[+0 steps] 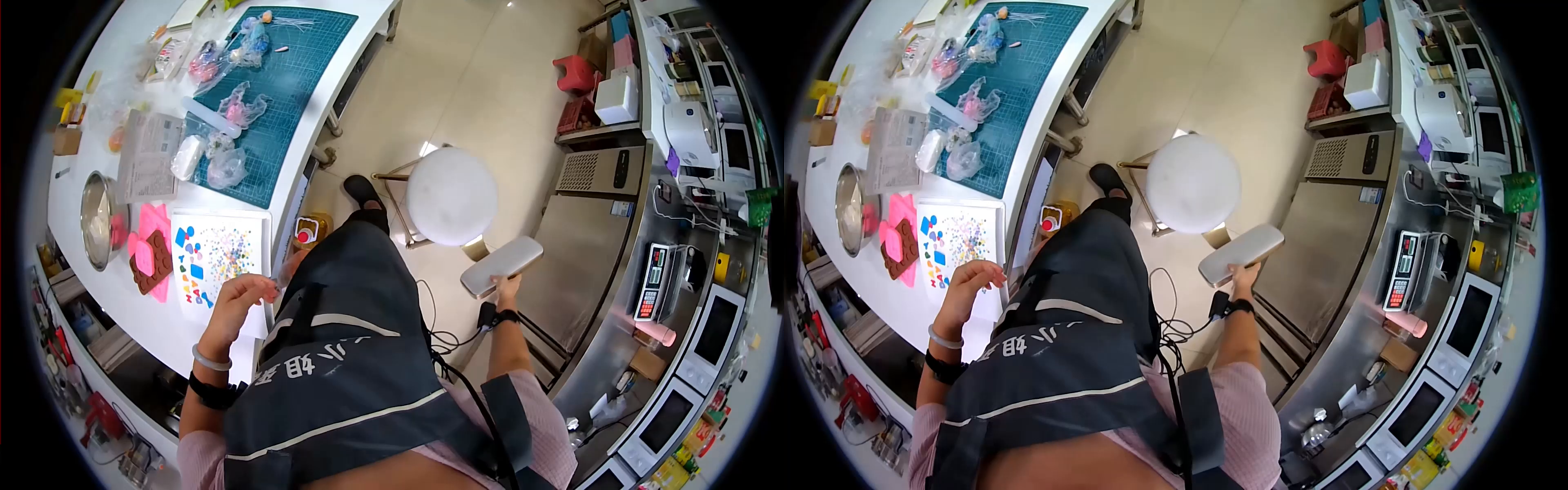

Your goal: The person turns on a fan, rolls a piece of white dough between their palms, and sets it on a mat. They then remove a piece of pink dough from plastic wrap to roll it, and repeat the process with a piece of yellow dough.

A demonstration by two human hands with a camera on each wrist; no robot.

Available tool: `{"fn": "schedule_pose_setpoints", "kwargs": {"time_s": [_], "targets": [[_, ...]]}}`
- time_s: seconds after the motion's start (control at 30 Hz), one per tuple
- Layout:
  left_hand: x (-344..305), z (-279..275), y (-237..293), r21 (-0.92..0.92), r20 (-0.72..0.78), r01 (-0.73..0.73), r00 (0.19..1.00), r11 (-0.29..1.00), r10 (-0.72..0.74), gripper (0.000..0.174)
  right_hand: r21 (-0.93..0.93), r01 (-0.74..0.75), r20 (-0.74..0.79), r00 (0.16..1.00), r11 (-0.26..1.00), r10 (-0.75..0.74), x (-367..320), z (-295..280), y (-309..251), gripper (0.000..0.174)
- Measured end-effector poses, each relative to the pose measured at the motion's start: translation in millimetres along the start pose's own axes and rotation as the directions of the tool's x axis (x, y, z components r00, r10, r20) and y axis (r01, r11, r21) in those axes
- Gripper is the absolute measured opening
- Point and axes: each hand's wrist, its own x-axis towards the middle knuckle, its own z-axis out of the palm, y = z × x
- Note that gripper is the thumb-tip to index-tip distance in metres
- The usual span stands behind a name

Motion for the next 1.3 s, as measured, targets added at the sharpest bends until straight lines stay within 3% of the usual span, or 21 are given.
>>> {"fn": "schedule_pose_setpoints", "kwargs": {"time_s": [0.17,0.23,0.27,0.3,0.37,0.4,0.43,0.47,0.5,0.57,0.63,0.77,0.83,0.9,0.93,0.97,1.03,1.1,1.13,1.23,1.3], "targets": [[35.4,-4.8,-3.0,-0.092,-0.027,-0.018,0.999,0.996,0.016,0.017,-0.262,0.027,0.041,0.999,0.965,-0.017,57.8,7.3,-44.3,0.067],[45.5,-7.5,-10.8,-0.132,-0.027,0.037,0.999,0.991,-0.041,0.02,-0.306,-0.02,-0.02,1.0,0.952,0.015,84.4,13.5,-59.2,0.076],[49.0,-5.1,-8.0,-0.159,-0.043,0.053,0.997,0.986,-0.061,0.021,-0.39,-0.109,0.022,0.992,0.915,0.127,93.8,17.8,-79.7,0.075],[52.5,-3.4,-5.4,-0.174,-0.05,0.045,0.997,0.984,-0.054,0.023,-0.406,-0.078,0.049,0.993,0.91,0.107,102.4,30.8,-99.5,0.075],[56.7,1.3,0.3,-0.199,-0.093,0.032,0.994,0.979,-0.052,0.024,-0.872,-0.062,-0.19,0.957,0.486,-0.218,111.8,55.8,-141.0,0.075],[58.1,3.8,6.6,-0.222,-0.118,0.029,0.991,0.975,-0.057,0.024,-0.909,0.119,-0.011,0.952,0.399,-0.307,122.9,63.3,-168.8,0.07],[61.6,6.3,13.5,-0.205,-0.136,0.007,0.99,0.979,-0.036,0.024,-0.91,0.149,0.015,0.945,0.387,-0.327,130.3,82.9,-198.2,0.07],[64.4,8.8,19.2,-0.189,-0.155,-0.014,0.988,0.982,-0.015,0.024,-0.739,0.433,0.24,0.885,0.516,-0.399,136.8,108.4,-228.3,0.063],[66.2,10.4,23.5,-0.212,-0.178,-0.019,0.984,0.977,-0.019,0.024,-0.476,0.65,0.427,0.76,0.593,-0.49,139.6,132.6,-257.8,0.056],[70.1,12.1,31.1,-0.16,-0.212,-0.085,0.976,0.983,0.05,0.026,-0.212,0.751,0.594,0.607,0.626,-0.528,119.6,194.4,-325.4,0.04],[68.5,17.9,38.6,-0.004,-0.315,-0.116,0.943,0.993,0.109,0.034,0.041,0.785,0.727,0.401,0.618,-0.557,42.8,232.2,-406.1,0.029],[63.0,25.4,34.5,-0.016,-0.347,-0.129,0.931,0.992,0.115,0.038,0.177,0.825,0.81,0.188,0.537,-0.555,-47.2,255.1,-483.5,0.025],[64.5,30.7,26.4,0.017,-0.365,-0.21,0.909,0.978,0.201,0.043,0.311,0.762,0.81,0.1,0.568,-0.578,-82.8,252.2,-500.6,0.021],[64.0,36.1,33.1,-0.138,-0.337,-0.195,0.931,0.971,0.139,0.044,0.357,0.786,0.836,-0.028,0.505,-0.547,-124.5,251.1,-520.0,0.022],[64.1,40.6,35.9,-0.16,-0.368,-0.193,0.922,0.968,0.123,0.044,0.412,0.813,0.868,-0.211,0.412,-0.45,-143.7,248.3,-527.1,0.023],[67.0,44.7,38.3,-0.297,-0.329,-0.249,0.933,0.922,0.146,0.044,0.476,0.819,0.867,-0.376,0.32,-0.329,-162.2,246.7,-534.4,0.025],[74.2,48.8,44.0,-0.444,-0.321,-0.312,0.931,0.84,0.177,0.043,0.554,0.752,0.824,-0.556,0.358,-0.107,-203.0,250.6,-545.9,0.027],[84.1,47.7,52.7,-0.481,-0.333,-0.395,0.908,0.782,0.253,0.041,0.526,0.673,0.776,-0.63,0.519,0.03,-237.1,258.1,-546.4,0.029],[92.1,47.0,54.4,-0.442,-0.358,-0.468,0.874,0.765,0.328,0.04,0.54,0.659,0.743,-0.666,0.524,0.072,-248.1,264.6,-544.5,0.03],[127.4,59.3,64.5,-0.52,-0.479,-0.55,0.821,0.653,0.311,0.037,0.65,0.552,0.599,-0.795,0.522,0.095,-253.9,301.4,-534.2,0.035],[156.7,60.1,70.2,-0.536,-0.553,-0.614,0.774,0.579,0.309,0.032,0.775,0.443,0.462,-0.884,0.451,0.075,-241.9,332.9,-534.4,0.033]]}}
